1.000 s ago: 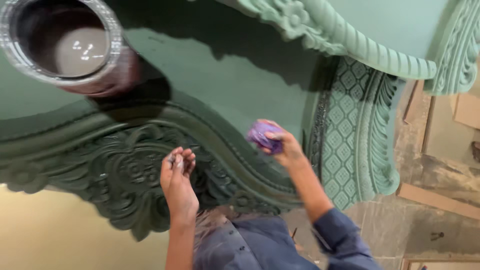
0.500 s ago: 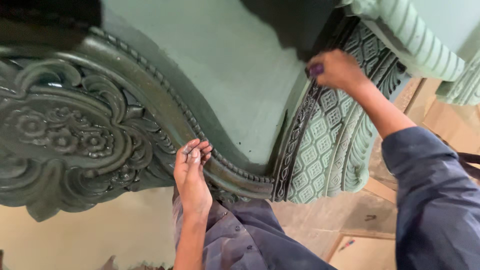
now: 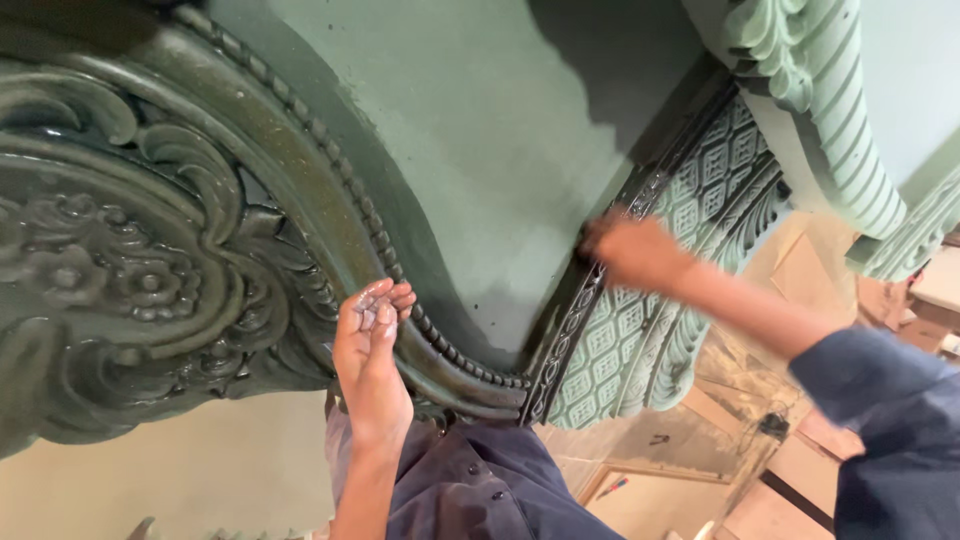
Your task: The person cleans the ornate carved details of a green wooden furniture piece using a purple cloth. They repeatedly dip the cloth into a metal can containing a liquid solution and wipe the intricate floral and geometric patterns on the furniture's legs and frame.
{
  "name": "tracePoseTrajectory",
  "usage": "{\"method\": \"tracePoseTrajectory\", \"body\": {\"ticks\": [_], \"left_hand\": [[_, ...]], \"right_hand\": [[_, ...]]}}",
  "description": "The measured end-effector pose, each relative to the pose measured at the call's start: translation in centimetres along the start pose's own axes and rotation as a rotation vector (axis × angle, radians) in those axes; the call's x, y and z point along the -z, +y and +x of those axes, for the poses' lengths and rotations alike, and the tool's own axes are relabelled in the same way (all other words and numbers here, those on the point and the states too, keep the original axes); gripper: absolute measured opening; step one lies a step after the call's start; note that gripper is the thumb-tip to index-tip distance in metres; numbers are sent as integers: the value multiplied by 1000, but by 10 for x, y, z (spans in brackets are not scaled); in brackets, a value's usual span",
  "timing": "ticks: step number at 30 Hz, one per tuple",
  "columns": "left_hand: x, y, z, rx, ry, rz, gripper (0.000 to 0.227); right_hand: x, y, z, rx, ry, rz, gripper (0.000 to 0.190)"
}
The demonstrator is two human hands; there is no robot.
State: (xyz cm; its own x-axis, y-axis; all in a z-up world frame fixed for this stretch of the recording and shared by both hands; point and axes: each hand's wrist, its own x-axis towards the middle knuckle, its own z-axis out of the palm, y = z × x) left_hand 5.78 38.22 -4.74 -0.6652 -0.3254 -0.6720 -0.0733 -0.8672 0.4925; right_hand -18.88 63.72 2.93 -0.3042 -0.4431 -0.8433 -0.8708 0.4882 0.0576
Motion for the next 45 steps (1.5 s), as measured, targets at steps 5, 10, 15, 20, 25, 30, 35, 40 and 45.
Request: {"method": "tracePoseTrajectory", "body": {"ticks": [5, 10, 15, 20, 25, 30, 35, 40, 45], "left_hand": [[-4, -16, 4, 15, -14, -3, 30], [-8, -17, 5, 27, -3, -31, 30], [-14, -11, 9, 6, -2, -9, 30], [-17, -7, 8, 12, -33, -25, 29], [-24, 4, 16, 38, -41, -36, 29], [-13, 6, 18, 39, -45, -12, 29], [-11, 15, 16, 64, -38, 19, 29], [-16, 17, 14, 51, -83, -24, 27], [-4, 13, -1, -9, -9, 12, 27]], "right_hand": [[3, 120, 12, -301, 177, 40, 48], [-32, 188, 32, -578, 224, -100, 35], [-46, 231, 52, -602, 490, -21, 37], [-32, 168, 39, -668, 262, 28, 32], [-9, 144, 29, -451, 168, 36, 37], [-21, 211, 56, -711, 361, 169, 37], [-29, 212, 52, -793, 98, 153, 39], [-6, 212, 52, -659, 352, 69, 38], [-9, 171, 52, -581, 307, 7, 35]]}}
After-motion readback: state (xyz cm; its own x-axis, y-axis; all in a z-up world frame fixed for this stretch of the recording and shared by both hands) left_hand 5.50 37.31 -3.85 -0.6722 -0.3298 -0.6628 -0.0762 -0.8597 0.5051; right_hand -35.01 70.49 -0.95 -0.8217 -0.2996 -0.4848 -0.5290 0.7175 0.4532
